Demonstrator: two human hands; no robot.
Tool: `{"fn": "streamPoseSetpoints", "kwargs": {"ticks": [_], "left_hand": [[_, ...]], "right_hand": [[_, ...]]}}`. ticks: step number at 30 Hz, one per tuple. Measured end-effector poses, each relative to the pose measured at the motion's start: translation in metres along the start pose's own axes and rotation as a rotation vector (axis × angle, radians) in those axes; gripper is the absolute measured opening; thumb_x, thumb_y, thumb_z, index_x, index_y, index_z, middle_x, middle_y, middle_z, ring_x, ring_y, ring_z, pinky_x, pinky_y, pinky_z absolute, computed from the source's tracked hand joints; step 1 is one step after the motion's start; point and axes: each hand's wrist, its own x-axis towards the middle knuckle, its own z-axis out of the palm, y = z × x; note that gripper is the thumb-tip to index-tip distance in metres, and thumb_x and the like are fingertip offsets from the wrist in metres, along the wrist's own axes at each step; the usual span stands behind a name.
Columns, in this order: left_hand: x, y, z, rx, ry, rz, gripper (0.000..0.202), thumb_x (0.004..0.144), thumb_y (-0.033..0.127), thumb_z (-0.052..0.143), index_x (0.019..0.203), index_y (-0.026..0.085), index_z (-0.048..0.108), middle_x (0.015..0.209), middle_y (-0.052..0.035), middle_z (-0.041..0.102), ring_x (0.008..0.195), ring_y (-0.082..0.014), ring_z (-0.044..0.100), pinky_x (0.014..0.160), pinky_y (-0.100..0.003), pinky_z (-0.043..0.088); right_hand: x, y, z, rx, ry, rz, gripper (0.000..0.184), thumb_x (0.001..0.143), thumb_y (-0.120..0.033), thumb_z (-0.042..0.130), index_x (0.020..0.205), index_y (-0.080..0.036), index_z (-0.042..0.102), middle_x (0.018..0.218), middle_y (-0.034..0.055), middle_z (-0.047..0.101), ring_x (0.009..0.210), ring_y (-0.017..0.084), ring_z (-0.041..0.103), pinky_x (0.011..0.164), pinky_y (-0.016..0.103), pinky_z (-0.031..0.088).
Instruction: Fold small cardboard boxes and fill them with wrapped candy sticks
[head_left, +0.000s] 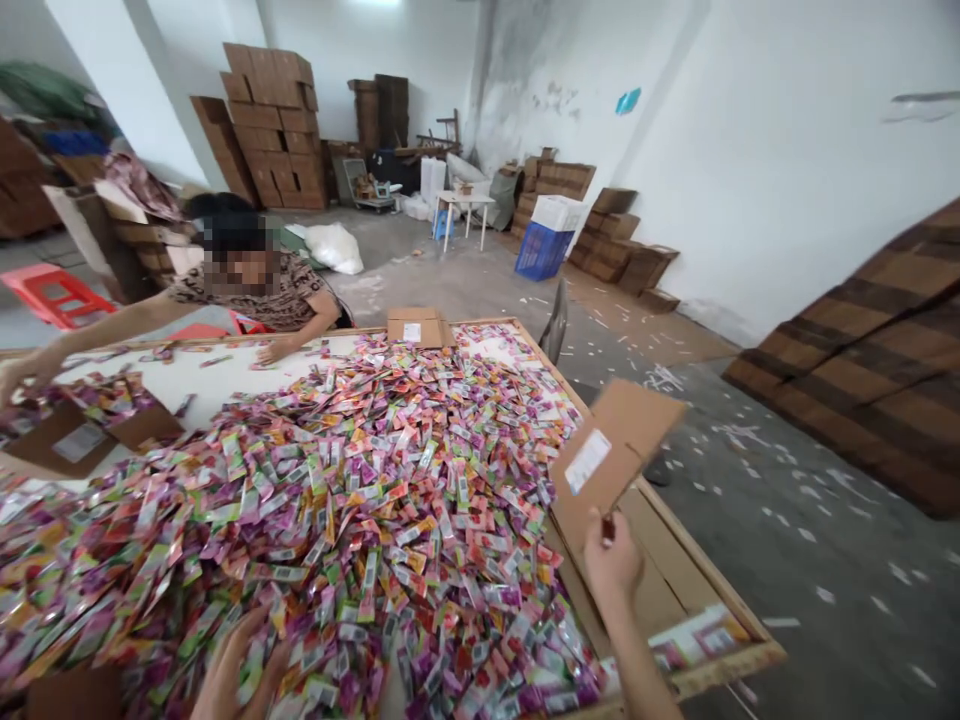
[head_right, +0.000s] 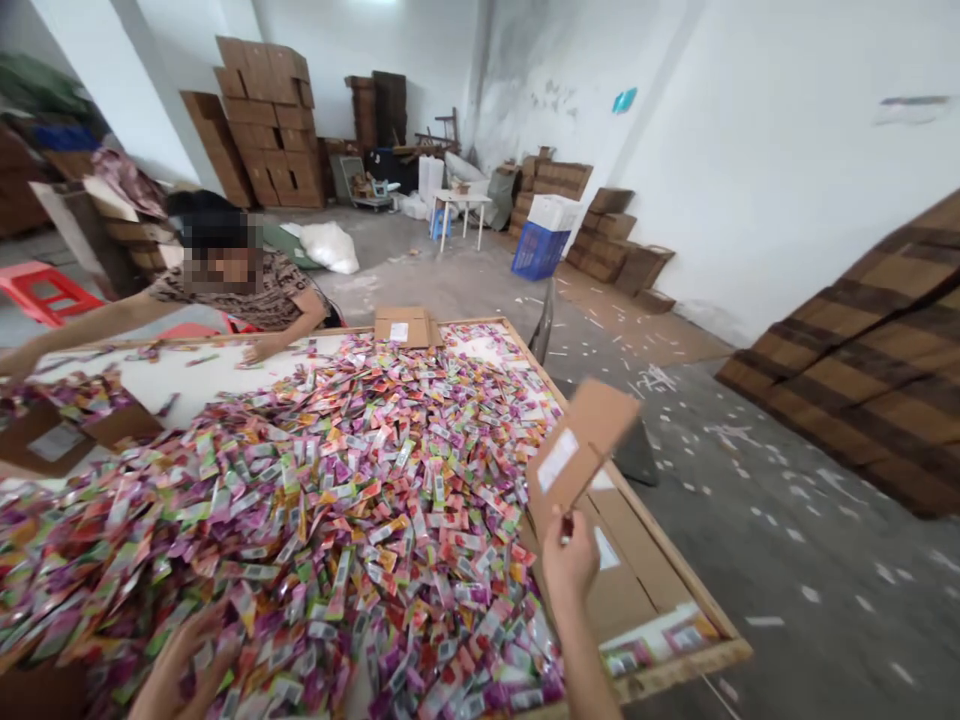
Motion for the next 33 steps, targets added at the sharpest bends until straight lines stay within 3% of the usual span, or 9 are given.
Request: {"fn": "streamPoseSetpoints", "kwargs": {"ticks": [3,5,7,11,16,21,27,31,33], "left_hand": [[0.018,0.069,0.005,-0.179,0.046,-0.021,0.067,0.087,0.05,0.058,0.146,0.031,0.034,0.149,-0.0113,0.045,0.138,-0.0321,0.043,0.111,-0.056,0.038],[0.034,0.104,0.005,-0.277,0.111,0.044,0.078,0.088,0.049,0.059,0.153,0.033,0.019,0.159,-0.0093,0.032,0.145,-0.0303,0.032,0.118,-0.054,0.028],[0.049,0.117,0.005,-0.293,0.177,0.067,0.085,0.086,0.051,0.061,0.154,0.031,0.015,0.162,-0.0099,0.025,0.149,-0.0308,0.023,0.121,-0.054,0.02],[0.054,0.075,0.007,-0.287,0.171,-0.121,0.083,0.08,0.06,0.065,0.146,0.02,0.033,0.148,-0.0169,0.041,0.142,-0.035,0.034,0.118,-0.054,0.024],[0.022,-0.007,0.008,-0.446,-0.066,-0.248,0.087,0.079,0.065,0.062,0.147,0.021,0.031,0.15,-0.0177,0.042,0.147,-0.0362,0.025,0.119,-0.053,0.019],[0.006,-0.026,-0.012,-0.465,-0.272,-0.227,0.092,0.077,0.063,0.067,0.151,0.024,0.028,0.153,-0.0143,0.041,0.15,-0.0343,0.02,0.122,-0.05,0.014],[0.002,-0.025,-0.025,-0.507,-0.306,-0.24,0.092,0.078,0.058,0.067,0.152,0.023,0.027,0.156,-0.0122,0.04,0.151,-0.0338,0.015,0.122,-0.049,0.012],[0.001,-0.015,-0.025,-0.538,-0.339,-0.263,0.09,0.075,0.04,0.068,0.153,0.022,0.027,0.159,-0.0103,0.036,0.149,-0.0347,0.021,0.122,-0.051,0.012],[-0.001,-0.008,-0.025,-0.572,-0.451,-0.234,0.087,0.072,0.028,0.065,0.152,0.025,0.031,0.16,-0.0065,0.036,0.149,-0.0329,0.021,0.122,-0.051,0.01]], "right_hand": [[-0.074,-0.023,0.002,-0.159,-0.388,-0.551,0.026,0.087,-0.044,0.054,0.069,-0.026,0.053,0.071,0.006,0.057,0.073,0.025,0.054,0.071,0.037,0.041],[-0.125,-0.037,0.013,-0.139,-0.603,-0.748,0.023,0.092,-0.041,0.049,0.08,-0.027,0.063,0.081,0.0082,0.063,0.081,0.026,0.058,0.074,0.038,0.044],[-0.17,-0.044,0.028,-0.073,-0.79,-0.865,0.022,0.094,-0.034,0.048,0.099,-0.028,0.069,0.091,0.009,0.066,0.089,0.026,0.061,0.078,0.039,0.048],[-0.224,-0.033,0.052,0.012,-1.039,-0.836,0.027,0.094,-0.029,0.047,0.106,-0.027,0.07,0.096,0.0095,0.066,0.092,0.025,0.063,0.08,0.038,0.052],[-0.235,-0.016,0.067,-0.11,-1.424,-0.45,0.025,0.081,-0.034,0.063,0.1,-0.024,0.076,0.099,0.0082,0.07,0.093,0.026,0.065,0.083,0.036,0.05],[-0.223,-0.015,0.084,-0.287,-1.825,-0.141,0.063,0.05,-0.035,0.086,0.11,-0.022,0.072,0.092,0.0012,0.072,0.083,0.02,0.063,0.072,0.027,0.046],[-0.228,-0.004,0.086,-0.232,-1.823,-0.073,0.053,0.051,-0.036,0.085,0.098,-0.02,0.067,0.072,-0.0053,0.061,0.068,0.014,0.055,0.06,0.023,0.038],[-0.222,0.004,0.075,-0.066,-1.548,-0.076,0.045,0.065,-0.057,0.074,0.091,-0.023,0.06,0.075,-0.002,0.062,0.073,0.018,0.06,0.069,0.029,0.046],[-0.216,0.008,0.071,-0.008,-1.351,-0.075,0.046,0.073,-0.067,0.062,0.09,-0.025,0.058,0.081,0.0014,0.064,0.08,0.023,0.063,0.075,0.033,0.049]]}}
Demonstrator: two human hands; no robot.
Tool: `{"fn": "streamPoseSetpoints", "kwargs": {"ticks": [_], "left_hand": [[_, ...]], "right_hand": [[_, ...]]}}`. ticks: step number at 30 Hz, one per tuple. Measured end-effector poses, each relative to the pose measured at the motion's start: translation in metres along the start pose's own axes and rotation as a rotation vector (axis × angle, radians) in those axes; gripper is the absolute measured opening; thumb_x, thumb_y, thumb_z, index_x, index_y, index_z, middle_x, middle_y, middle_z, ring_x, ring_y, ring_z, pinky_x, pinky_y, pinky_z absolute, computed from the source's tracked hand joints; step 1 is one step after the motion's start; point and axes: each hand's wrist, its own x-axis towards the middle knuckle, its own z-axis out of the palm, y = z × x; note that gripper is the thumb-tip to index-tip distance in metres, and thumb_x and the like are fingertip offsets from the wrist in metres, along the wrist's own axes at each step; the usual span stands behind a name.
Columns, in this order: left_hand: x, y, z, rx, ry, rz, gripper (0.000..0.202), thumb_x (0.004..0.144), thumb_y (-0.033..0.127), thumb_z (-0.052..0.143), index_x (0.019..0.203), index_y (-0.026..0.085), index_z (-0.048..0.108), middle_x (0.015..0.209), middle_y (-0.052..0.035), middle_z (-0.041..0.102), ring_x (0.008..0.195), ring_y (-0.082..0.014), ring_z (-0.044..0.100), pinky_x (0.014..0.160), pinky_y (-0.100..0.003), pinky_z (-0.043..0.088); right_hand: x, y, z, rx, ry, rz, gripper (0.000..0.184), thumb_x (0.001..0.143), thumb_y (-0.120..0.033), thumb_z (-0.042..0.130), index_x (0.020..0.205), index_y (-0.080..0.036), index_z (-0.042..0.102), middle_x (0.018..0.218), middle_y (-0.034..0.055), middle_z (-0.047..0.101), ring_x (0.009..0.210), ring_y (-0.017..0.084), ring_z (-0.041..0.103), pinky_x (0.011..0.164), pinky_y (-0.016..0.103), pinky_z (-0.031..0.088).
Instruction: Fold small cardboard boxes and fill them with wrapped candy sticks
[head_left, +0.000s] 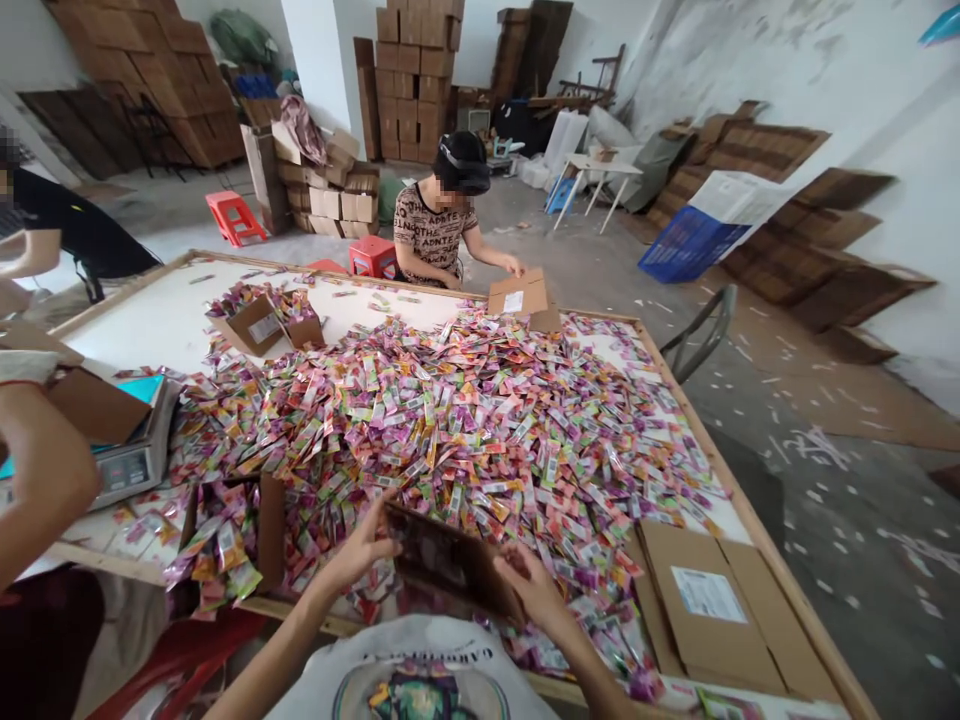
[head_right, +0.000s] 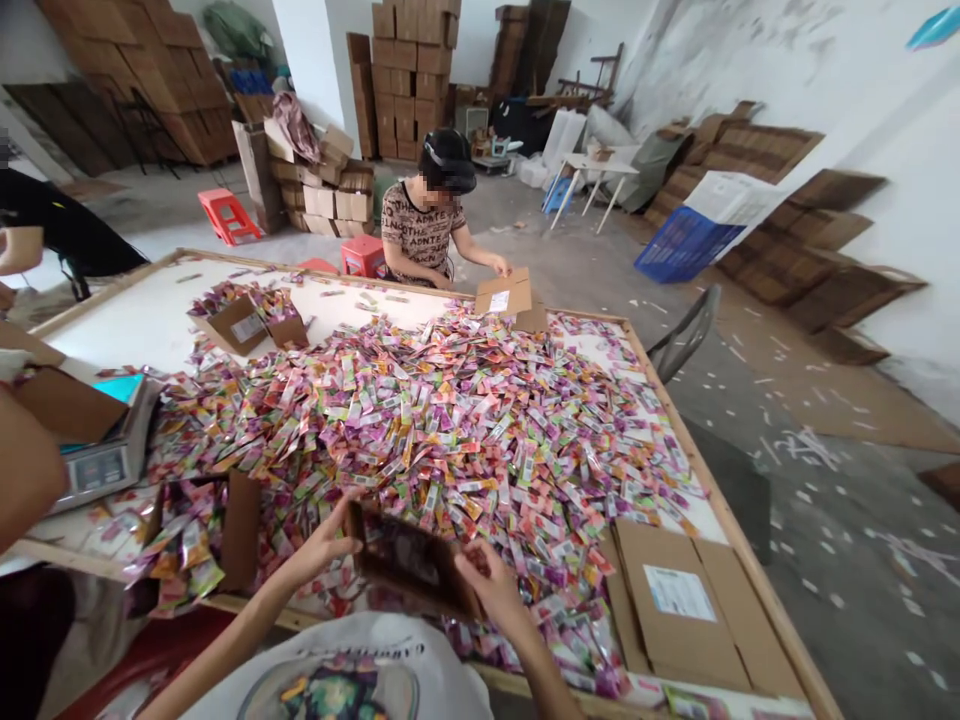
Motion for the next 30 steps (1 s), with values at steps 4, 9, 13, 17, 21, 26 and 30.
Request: {"fn": "streamPoseSetpoints", "kwargs": {"ticks": [4,9,13,17,21,26,30], "left_hand": [[-0.008,-0.005,0.002,-0.029,-0.316,0.006,0.081,0.076,0.023,0.062,0.151,0.034,0.034,0.163,0.0002,0.03,0.152,-0.0266,0.014,0.123,-0.047,0.007],[0.001,-0.042,0.017,0.139,-0.119,0.114,0.09,0.072,0.032,0.074,0.149,0.022,0.028,0.16,-0.0153,0.03,0.149,-0.0322,0.023,0.121,-0.052,0.015],[0.003,-0.067,0.032,0.255,0.128,0.224,0.072,0.077,0.025,0.067,0.142,0.021,0.035,0.151,-0.0178,0.041,0.144,-0.0316,0.033,0.12,-0.053,0.02],[-0.025,-0.068,0.018,0.34,0.125,0.271,0.03,0.093,0.034,0.05,0.12,0.028,0.062,0.146,-0.0124,0.05,0.142,-0.0297,0.038,0.118,-0.051,0.029],[-0.046,-0.048,-0.006,0.331,-0.107,0.223,0.05,0.084,0.055,0.063,0.129,0.034,0.061,0.157,-0.0097,0.04,0.146,-0.0347,0.03,0.117,-0.053,0.028],[-0.028,-0.033,-0.005,0.39,-0.069,0.174,0.049,0.073,0.05,0.077,0.116,0.028,0.066,0.147,-0.0127,0.048,0.14,-0.0345,0.039,0.114,-0.047,0.033],[-0.004,-0.044,0.012,0.42,0.109,0.077,0.034,0.074,0.021,0.067,0.108,0.021,0.059,0.123,-0.0124,0.058,0.122,-0.0285,0.052,0.106,-0.043,0.04]], "right_hand": [[-0.004,0.014,-0.004,0.211,0.132,0.085,0.054,0.075,-0.074,0.056,0.1,-0.027,0.055,0.095,0.0057,0.068,0.09,0.027,0.067,0.081,0.038,0.053],[0.012,0.025,0.028,0.036,0.176,-0.068,0.058,0.069,-0.061,0.069,0.113,-0.025,0.058,0.113,0.0091,0.066,0.113,0.03,0.06,0.103,0.046,0.045],[0.026,0.033,0.061,-0.065,0.366,-0.242,0.052,0.066,-0.038,0.069,0.115,-0.023,0.06,0.118,0.0097,0.063,0.121,0.031,0.055,0.111,0.05,0.038],[0.013,0.044,0.056,-0.039,0.318,-0.324,0.026,0.075,-0.029,0.057,0.095,-0.025,0.072,0.12,0.01,0.064,0.12,0.029,0.058,0.108,0.048,0.042],[-0.005,0.041,0.032,-0.107,0.143,-0.263,0.036,0.075,-0.041,0.066,0.107,-0.026,0.075,0.134,0.0136,0.059,0.135,0.035,0.046,0.114,0.055,0.034],[-0.008,0.031,0.03,-0.026,0.03,-0.134,0.048,0.088,-0.06,0.05,0.114,-0.025,0.071,0.143,0.0133,0.053,0.141,0.031,0.039,0.119,0.053,0.024],[0.007,0.039,0.048,0.012,0.134,-0.111,0.055,0.077,-0.062,0.062,0.116,-0.024,0.061,0.139,0.0129,0.053,0.134,0.032,0.046,0.115,0.048,0.033]]}}
